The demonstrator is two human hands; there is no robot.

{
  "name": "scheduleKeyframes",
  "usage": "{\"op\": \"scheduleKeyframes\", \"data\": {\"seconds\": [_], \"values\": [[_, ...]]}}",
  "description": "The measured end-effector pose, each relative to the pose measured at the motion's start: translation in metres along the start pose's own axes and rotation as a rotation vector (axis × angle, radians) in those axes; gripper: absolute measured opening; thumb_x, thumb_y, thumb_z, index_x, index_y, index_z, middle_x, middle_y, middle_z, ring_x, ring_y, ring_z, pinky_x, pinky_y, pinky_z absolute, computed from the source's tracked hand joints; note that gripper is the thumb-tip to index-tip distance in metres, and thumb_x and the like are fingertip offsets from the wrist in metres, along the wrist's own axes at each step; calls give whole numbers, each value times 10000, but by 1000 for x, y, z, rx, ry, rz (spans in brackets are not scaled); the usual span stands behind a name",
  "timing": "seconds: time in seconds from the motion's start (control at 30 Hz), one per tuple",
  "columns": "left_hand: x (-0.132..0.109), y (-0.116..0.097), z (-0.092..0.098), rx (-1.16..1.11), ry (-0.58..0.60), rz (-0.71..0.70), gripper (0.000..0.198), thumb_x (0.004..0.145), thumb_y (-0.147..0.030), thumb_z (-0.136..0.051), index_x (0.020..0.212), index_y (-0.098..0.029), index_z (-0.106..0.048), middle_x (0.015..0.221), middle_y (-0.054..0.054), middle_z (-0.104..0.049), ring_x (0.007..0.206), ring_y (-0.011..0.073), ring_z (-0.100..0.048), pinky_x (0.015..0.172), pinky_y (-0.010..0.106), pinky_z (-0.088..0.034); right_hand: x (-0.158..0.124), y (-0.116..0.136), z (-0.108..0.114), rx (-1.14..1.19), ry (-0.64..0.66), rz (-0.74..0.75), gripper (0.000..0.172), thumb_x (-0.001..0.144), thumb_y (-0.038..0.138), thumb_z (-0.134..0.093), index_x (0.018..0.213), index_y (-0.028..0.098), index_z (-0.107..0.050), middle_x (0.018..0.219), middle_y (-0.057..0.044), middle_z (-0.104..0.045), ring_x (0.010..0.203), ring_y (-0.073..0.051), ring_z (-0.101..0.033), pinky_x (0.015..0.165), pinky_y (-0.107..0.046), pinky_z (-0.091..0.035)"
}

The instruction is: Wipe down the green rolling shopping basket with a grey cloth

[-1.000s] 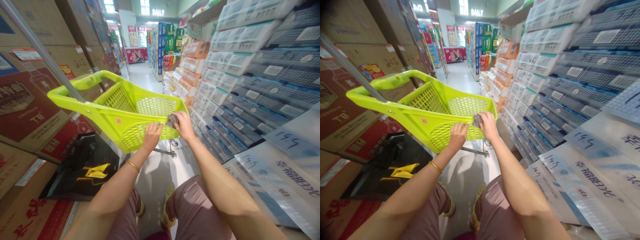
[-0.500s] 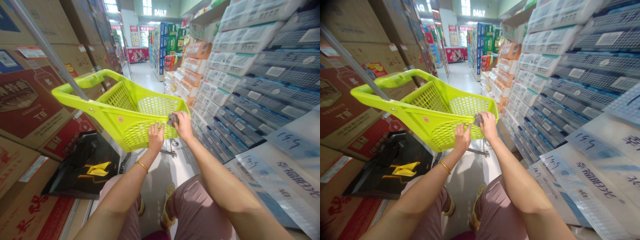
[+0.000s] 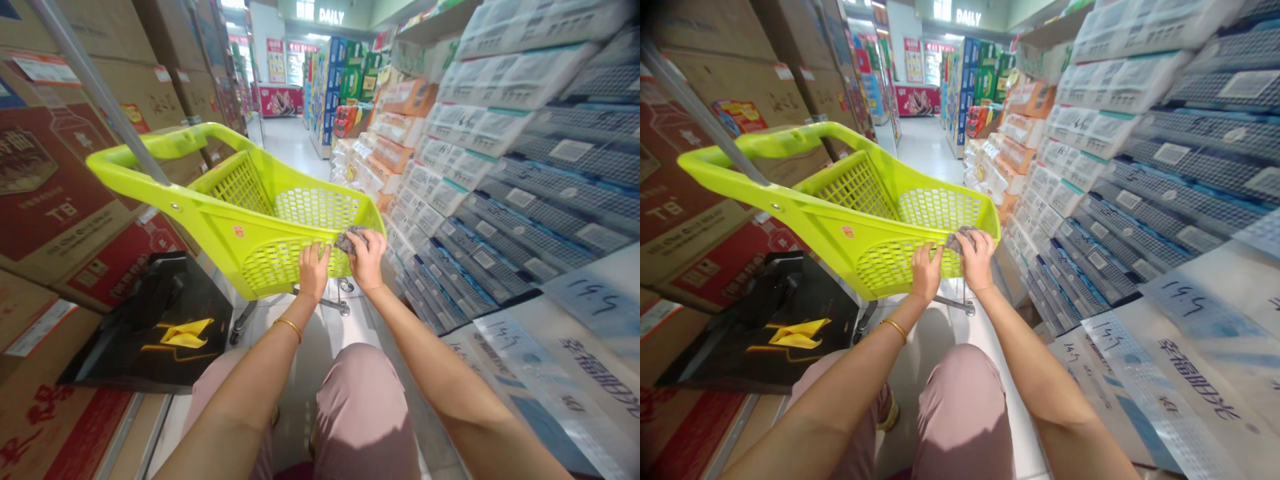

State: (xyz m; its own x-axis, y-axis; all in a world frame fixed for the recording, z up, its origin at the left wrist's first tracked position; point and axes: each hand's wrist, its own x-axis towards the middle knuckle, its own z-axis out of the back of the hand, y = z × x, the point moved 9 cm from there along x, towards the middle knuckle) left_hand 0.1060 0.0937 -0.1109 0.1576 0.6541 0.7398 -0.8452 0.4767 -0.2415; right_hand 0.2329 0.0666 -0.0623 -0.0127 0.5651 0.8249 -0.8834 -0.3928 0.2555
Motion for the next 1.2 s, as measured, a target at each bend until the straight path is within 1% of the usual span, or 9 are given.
{"op": "scheduleKeyframes", "data": {"seconds": [0.1, 0.27, 0.43, 0.63, 0.83, 0.9, 1.0, 1.1, 1.2], "values": [[0, 2, -6, -12, -7, 47, 308, 927, -191, -355, 1111, -189, -602, 1150, 144, -579, 1065, 240, -518, 932, 435, -404, -7, -2, -13, -3, 0, -45, 330, 867, 213, -426, 1116, 304, -624, 1122, -88, -503, 1125, -247, -396, 1049, -483, -319], [-1, 4, -12, -3, 8, 121, 273, 909, -204, -388, 1028, -180, -633, 1185, 137, -561, 1128, 262, -483, 1013, 472, -345, -18, -12, -40, 18, 93, -62, 299, 892, 266, -437, 1090, 347, -646, 1070, -83, -536, 1059, -235, -433, 1033, -473, -331], [-2, 3, -15, -29, 49, 118, 306, 887, -238, -443, 1159, -200, -579, 1225, 145, -534, 1166, 270, -462, 1025, 485, -335, -46, -27, -62, 50, 174, -54, 255, 880, 300, -458, 1016, 338, -671, 1011, -81, -558, 998, -226, -453, 967, -478, -391], [0, 2, -11, 10, -50, 124, 277, 898, -232, -431, 1115, -222, -602, 1155, 123, -567, 1106, 256, -491, 971, 450, -366, -78, -32, -73, -3, 236, 4, 287, 877, 232, -445, 1030, 335, -665, 1002, -69, -581, 975, -208, -467, 918, -433, -425], [1, 1, -6, 26, -100, 122, 262, 881, -230, -440, 1059, -233, -632, 1092, 103, -575, 1038, 240, -498, 919, 411, -388, -68, -32, -66, 6, 264, -11, 311, 892, 230, -415, 1078, 332, -642, 1028, -81, -567, 1020, -218, -474, 954, -437, -399], [2, 2, -7, 11, -74, 140, 248, 860, -231, -472, 1048, -231, -633, 1086, 104, -568, 1034, 243, -497, 910, 413, -389, -55, -30, -57, 1, 220, -12, 300, 890, 253, -417, 1078, 330, -638, 1012, -83, -557, 1013, -225, -473, 957, -451, -396], [2, 3, -7, 7, -35, 161, 213, 834, -230, -517, 1010, -211, -636, 1079, 115, -563, 1028, 252, -498, 908, 426, -382, -29, -20, -33, -37, 88, 2, 291, 887, 286, -422, 1092, 319, -626, 1006, -81, -532, 1014, -234, -466, 965, -463, -393], [3, 3, -4, 18, -53, 172, 175, 849, -234, -505, 949, -200, -644, 1046, 114, -575, 995, 239, -500, 894, 416, -383, -3, -9, -12, -71, -33, 22, 304, 889, 308, -414, 1124, 304, -606, 1034, -86, -505, 1034, -241, -455, 979, -466, -385], [4, 3, -1, 14, -81, 176, 166, 854, -246, -502, 922, -206, -649, 1023, 102, -586, 967, 228, -498, 867, 397, -392, 8, -2, -10, -63, -30, 49, 313, 875, 356, -438, 1137, 295, -599, 1051, -89, -493, 1040, -250, -443, 979, -475, -380]]}}
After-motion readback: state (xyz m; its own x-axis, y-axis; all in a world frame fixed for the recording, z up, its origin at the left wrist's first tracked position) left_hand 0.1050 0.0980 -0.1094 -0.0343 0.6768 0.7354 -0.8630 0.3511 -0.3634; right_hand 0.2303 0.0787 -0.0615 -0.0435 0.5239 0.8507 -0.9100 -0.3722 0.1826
